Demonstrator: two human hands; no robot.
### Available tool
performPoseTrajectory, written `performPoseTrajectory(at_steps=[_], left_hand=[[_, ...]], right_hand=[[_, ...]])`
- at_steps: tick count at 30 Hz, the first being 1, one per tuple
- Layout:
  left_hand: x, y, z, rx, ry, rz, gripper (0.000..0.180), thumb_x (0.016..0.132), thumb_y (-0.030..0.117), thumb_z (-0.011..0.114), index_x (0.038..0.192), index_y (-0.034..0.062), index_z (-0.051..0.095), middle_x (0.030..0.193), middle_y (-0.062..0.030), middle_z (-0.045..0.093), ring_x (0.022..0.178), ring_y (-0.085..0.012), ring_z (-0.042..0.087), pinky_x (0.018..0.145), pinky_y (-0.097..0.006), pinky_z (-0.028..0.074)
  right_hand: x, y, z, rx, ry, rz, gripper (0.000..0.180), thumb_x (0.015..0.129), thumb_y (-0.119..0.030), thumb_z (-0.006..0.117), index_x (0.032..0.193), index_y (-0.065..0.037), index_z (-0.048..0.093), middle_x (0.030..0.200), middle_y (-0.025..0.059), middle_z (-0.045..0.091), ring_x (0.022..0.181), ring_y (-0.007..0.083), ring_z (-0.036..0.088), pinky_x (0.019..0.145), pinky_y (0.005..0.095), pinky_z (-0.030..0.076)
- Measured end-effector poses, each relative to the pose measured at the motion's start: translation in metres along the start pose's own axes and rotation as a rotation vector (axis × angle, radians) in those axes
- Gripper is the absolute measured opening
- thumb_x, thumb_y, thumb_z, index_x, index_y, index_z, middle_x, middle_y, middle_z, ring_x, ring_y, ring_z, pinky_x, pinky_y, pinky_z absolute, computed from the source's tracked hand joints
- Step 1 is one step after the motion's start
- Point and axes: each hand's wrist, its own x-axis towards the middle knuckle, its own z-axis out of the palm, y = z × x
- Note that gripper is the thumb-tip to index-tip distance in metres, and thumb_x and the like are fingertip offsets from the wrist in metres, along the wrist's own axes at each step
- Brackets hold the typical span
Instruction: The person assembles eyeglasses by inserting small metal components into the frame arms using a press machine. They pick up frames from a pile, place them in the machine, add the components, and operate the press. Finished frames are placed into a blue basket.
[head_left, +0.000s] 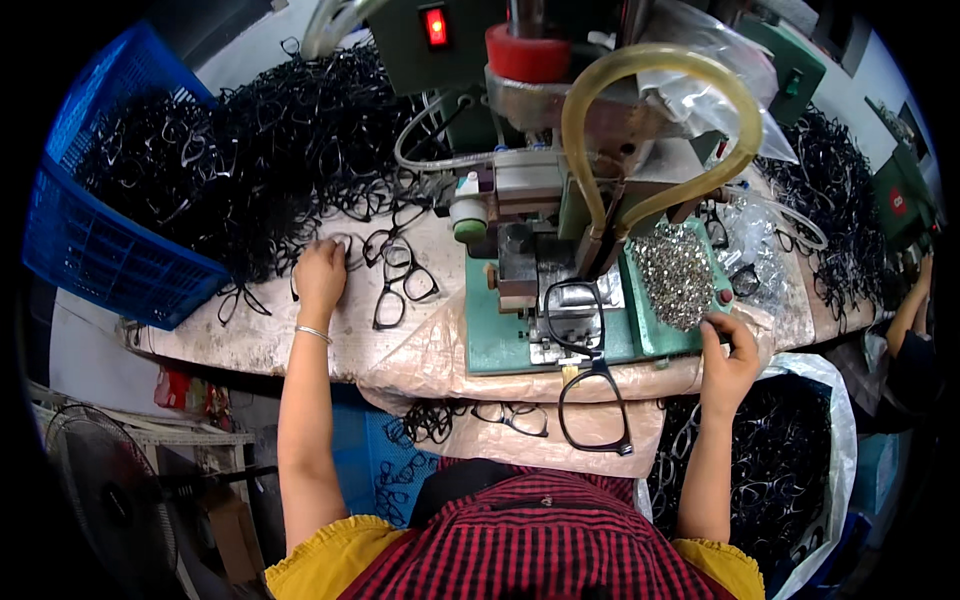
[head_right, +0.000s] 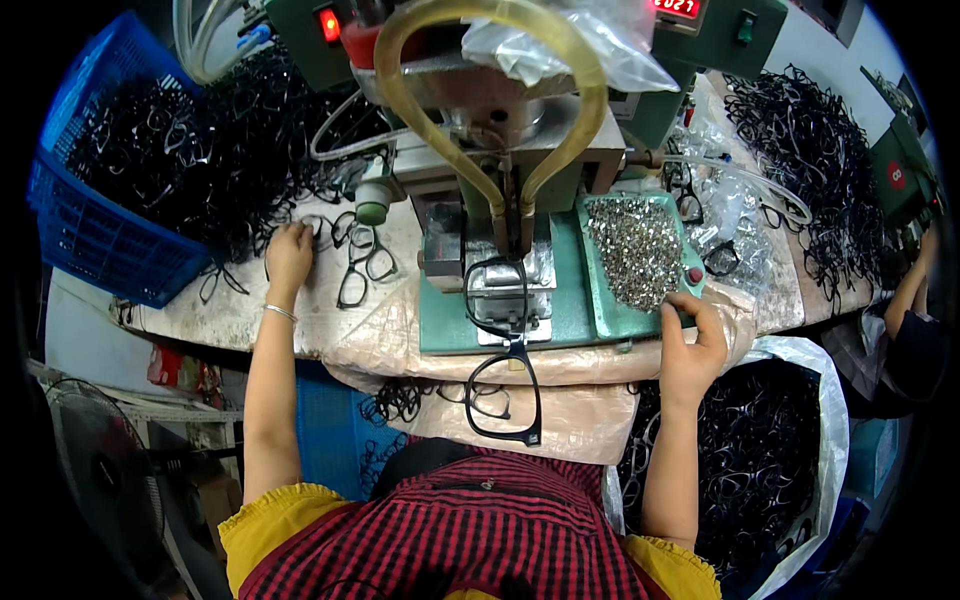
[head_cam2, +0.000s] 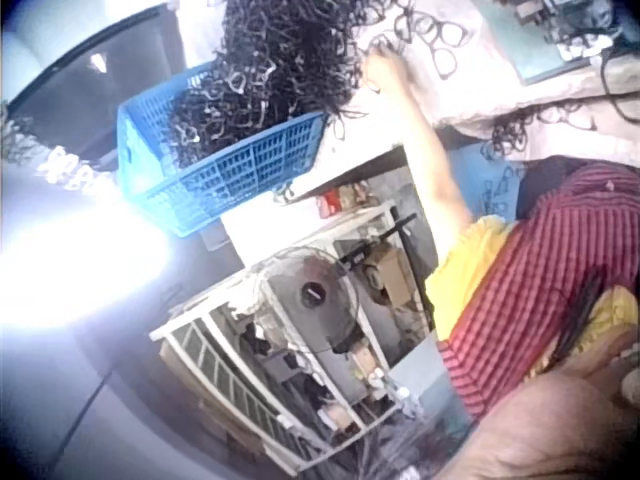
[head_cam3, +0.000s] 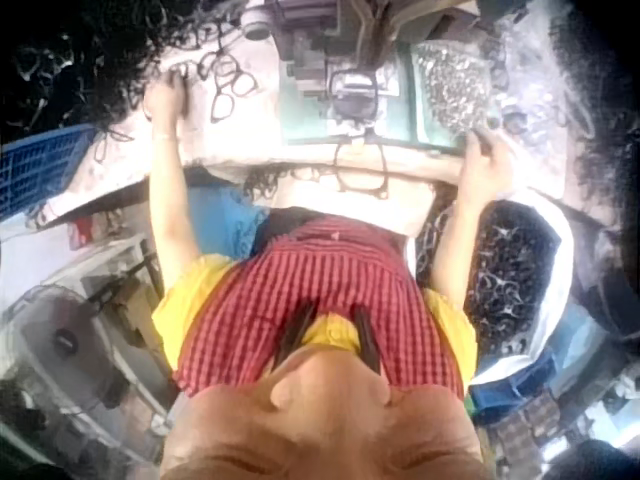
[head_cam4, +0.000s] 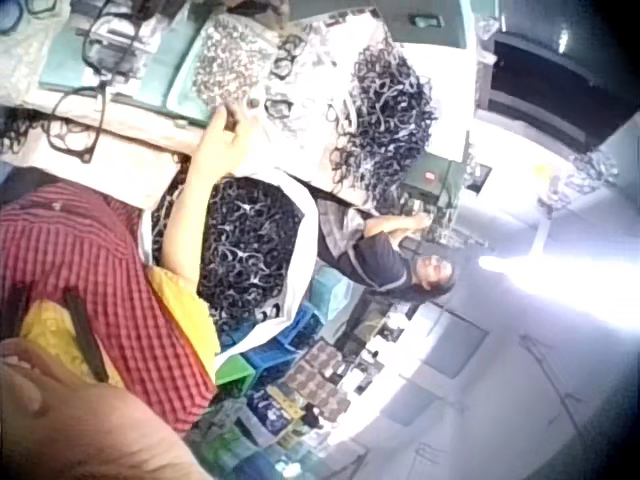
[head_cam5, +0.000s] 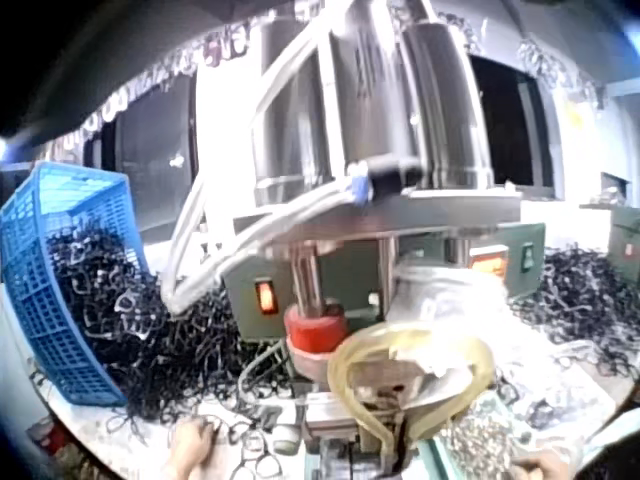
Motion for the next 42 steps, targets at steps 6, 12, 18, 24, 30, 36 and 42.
performPoseTrajectory(at_steps=[6,12,18,24,30,36,42], left_hand=[[0.021,0.072,-0.057,-0.597,0.165,-0.148,0.024,0.094,0.022,0.062,0.083,0.0005,0.06,0.071,-0.0065,0.057,0.063,-0.017,0.053,0.057,-0.035,0.041],[-0.06,0.152,-0.058,-1.409,0.349,-0.395,0.016,0.097,0.012,0.059,0.104,-0.0016,0.059,0.093,-0.0085,0.064,0.08,-0.017,0.067,0.069,-0.027,0.055],[-0.05,0.181,-0.104,-1.624,0.415,-0.124,0.01,0.097,0.01,0.056,0.105,0.0038,0.057,0.099,-0.0125,0.066,0.085,-0.0231,0.067,0.076,-0.034,0.056],[-0.007,0.236,-0.18,-1.297,0.4,0.369,0.011,0.098,0.008,0.053,0.105,-0.0001,0.053,0.097,-0.0156,0.062,0.09,-0.0272,0.065,0.075,-0.039,0.057],[-0.044,0.234,-0.172,-0.979,0.173,0.737,0.005,0.083,0.009,0.068,0.087,0.0069,0.066,0.102,-0.0119,0.072,0.082,-0.0233,0.069,0.074,-0.036,0.051],[-0.047,0.263,-0.158,-0.842,0.026,0.989,0.018,0.073,0.011,0.075,0.09,0.0118,0.073,0.102,-0.0038,0.072,0.057,-0.0176,0.049,0.085,-0.047,0.054],[-0.046,0.261,-0.159,-0.861,-0.064,0.986,0.019,0.07,0.01,0.075,0.089,0.0108,0.073,0.103,-0.004,0.072,0.054,-0.0172,0.044,0.088,-0.046,0.053]], right_hand=[[0.021,-0.096,0.04,0.367,-0.305,-0.214,0.022,0.076,0.002,0.068,0.098,0.001,0.065,0.094,0.0072,0.067,0.087,0.0156,0.063,0.082,0.028,0.049],[0.019,-0.105,0.091,0.657,-0.3,-0.027,0.034,0.079,0.003,0.067,0.111,0.003,0.055,0.09,0.0066,0.066,0.086,0.0108,0.061,0.08,0.0251,0.048],[0.015,-0.108,0.087,0.731,-0.331,0.026,0.044,0.079,0.004,0.068,0.12,0.005,0.049,0.088,0.0058,0.065,0.089,0.0097,0.06,0.083,0.0233,0.046],[0.006,-0.143,0.084,0.951,-0.377,0.238,0.053,0.079,0.006,0.066,0.127,0.004,0.045,0.099,0.0086,0.065,0.093,0.0113,0.06,0.089,0.025,0.045],[0.019,-0.105,0.046,0.313,-0.422,-0.322,0.04,0.077,-0.007,0.068,0.116,-0.005,0.063,0.122,0.0161,0.061,0.118,0.0298,0.056,0.103,0.0384,0.04],[0.035,0.003,0.038,-0.478,-0.038,-0.36,0.014,0.076,-0.013,0.072,0.088,-0.006,0.07,0.121,0.0193,0.06,0.125,0.0388,0.048,0.101,0.0463,0.039],[0.05,-0.002,0.034,-0.241,-0.024,-0.115,0.007,0.078,-0.01,0.069,0.082,-0.006,0.067,0.096,0.0122,0.065,0.095,0.0314,0.06,0.085,0.0395,0.046]])
